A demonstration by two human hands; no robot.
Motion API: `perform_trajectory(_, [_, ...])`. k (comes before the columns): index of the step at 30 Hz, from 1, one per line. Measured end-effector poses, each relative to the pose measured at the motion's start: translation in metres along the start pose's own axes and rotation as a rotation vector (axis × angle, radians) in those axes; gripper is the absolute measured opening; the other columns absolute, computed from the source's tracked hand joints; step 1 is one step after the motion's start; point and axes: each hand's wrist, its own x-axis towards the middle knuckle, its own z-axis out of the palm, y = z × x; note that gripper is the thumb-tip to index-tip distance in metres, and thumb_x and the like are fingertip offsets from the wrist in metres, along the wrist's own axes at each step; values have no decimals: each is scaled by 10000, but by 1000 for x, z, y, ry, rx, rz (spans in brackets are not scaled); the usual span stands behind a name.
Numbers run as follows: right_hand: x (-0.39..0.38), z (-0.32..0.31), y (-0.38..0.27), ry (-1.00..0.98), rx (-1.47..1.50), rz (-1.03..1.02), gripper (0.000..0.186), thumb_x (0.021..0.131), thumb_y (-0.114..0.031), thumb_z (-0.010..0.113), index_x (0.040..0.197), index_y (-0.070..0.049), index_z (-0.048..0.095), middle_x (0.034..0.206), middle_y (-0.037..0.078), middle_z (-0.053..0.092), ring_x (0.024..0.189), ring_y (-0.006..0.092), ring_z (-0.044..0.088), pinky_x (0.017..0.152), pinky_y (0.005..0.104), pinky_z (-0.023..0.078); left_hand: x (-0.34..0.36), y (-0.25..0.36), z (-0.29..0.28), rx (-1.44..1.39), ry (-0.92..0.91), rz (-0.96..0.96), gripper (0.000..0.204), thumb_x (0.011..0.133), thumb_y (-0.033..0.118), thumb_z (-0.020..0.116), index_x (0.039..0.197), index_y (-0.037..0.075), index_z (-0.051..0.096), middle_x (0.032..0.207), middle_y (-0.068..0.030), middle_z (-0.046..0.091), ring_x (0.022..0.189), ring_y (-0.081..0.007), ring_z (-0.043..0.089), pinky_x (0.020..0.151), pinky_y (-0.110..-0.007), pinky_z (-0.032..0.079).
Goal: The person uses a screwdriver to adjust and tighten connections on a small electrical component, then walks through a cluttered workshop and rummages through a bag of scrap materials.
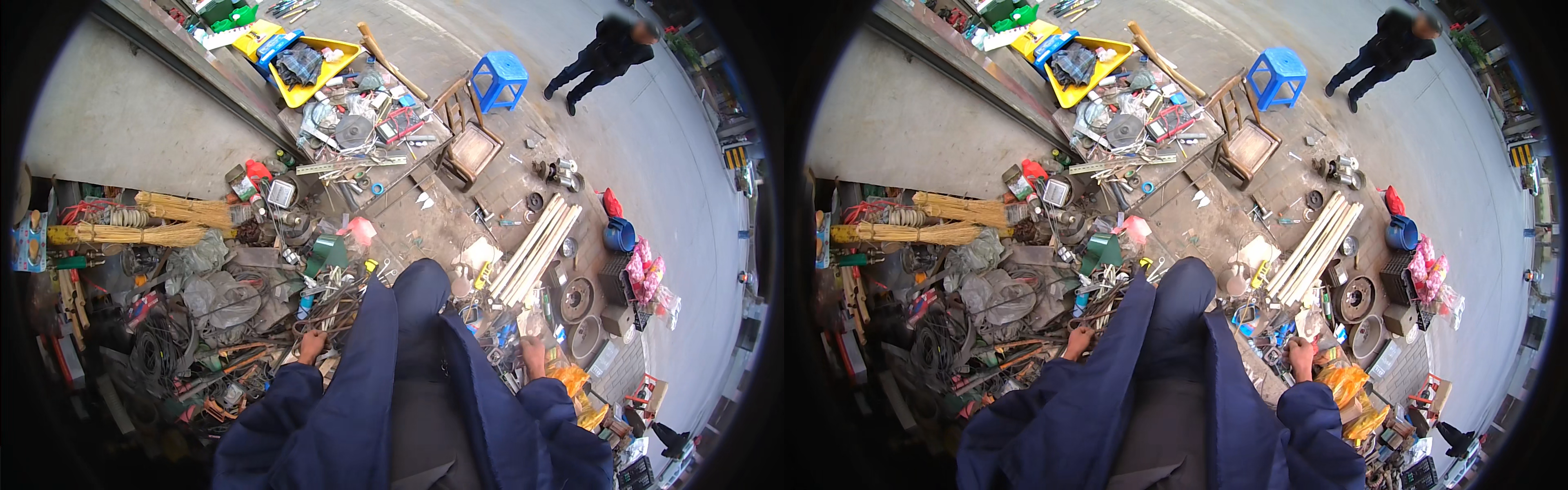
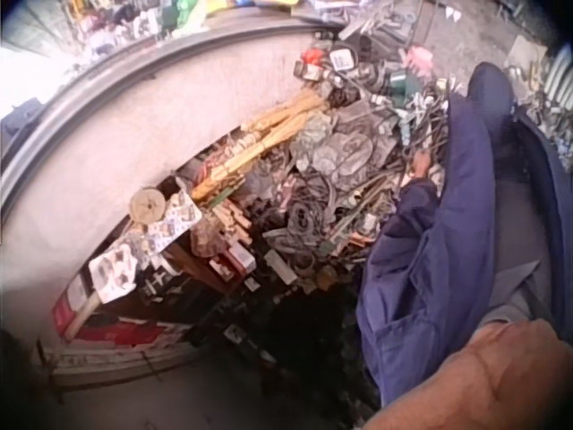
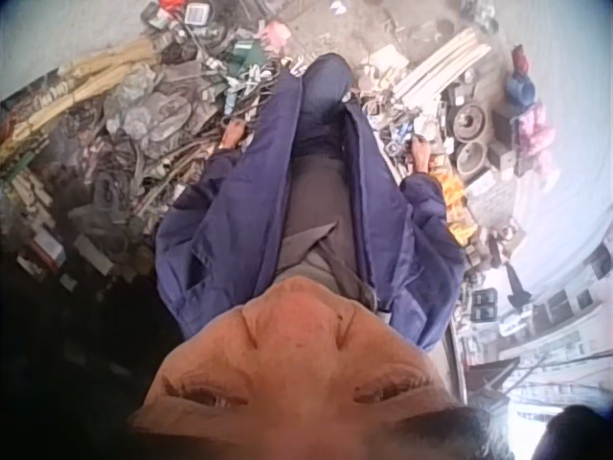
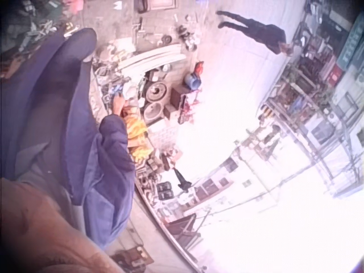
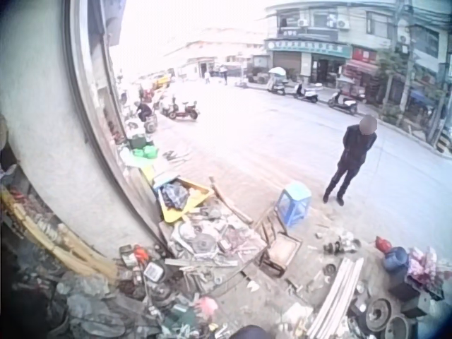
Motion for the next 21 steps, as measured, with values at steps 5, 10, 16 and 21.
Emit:
perform_trajectory(5, [44,19,-99,-45,-86,-144,300,952,-117,602,1167,60,712,858,138,763,661,191,725,619,328,576,72,38,18,184,181,104,179,947,169,673,898,5,729,765,-92,741,637,-192,718,604,-346,563])
perform_trajectory(10, [157,55,-161,-62,-89,-160,307,941,-146,618,1146,52,733,879,158,773,681,216,741,648,340,581,169,173,46,211,266,339,268,905,273,686,995,34,767,882,-165,777,885,-320,760,830,-429,565])
perform_trajectory(16, [303,164,-312,-91,-220,-283,320,922,-134,634,1137,86,724,909,178,772,728,228,752,694,352,601,278,387,92,246,346,659,367,922,228,698,1217,11,676,1182,-237,700,1109,-409,678,950,-467,534])
perform_trajectory(21, [359,230,-398,-242,-260,-326,316,946,-144,621,1175,43,732,909,169,780,763,225,758,730,357,602,289,528,143,404,423,915,754,851,252,819,1464,-36,487,1346,-262,555,1259,-433,540,1088,-488,447])
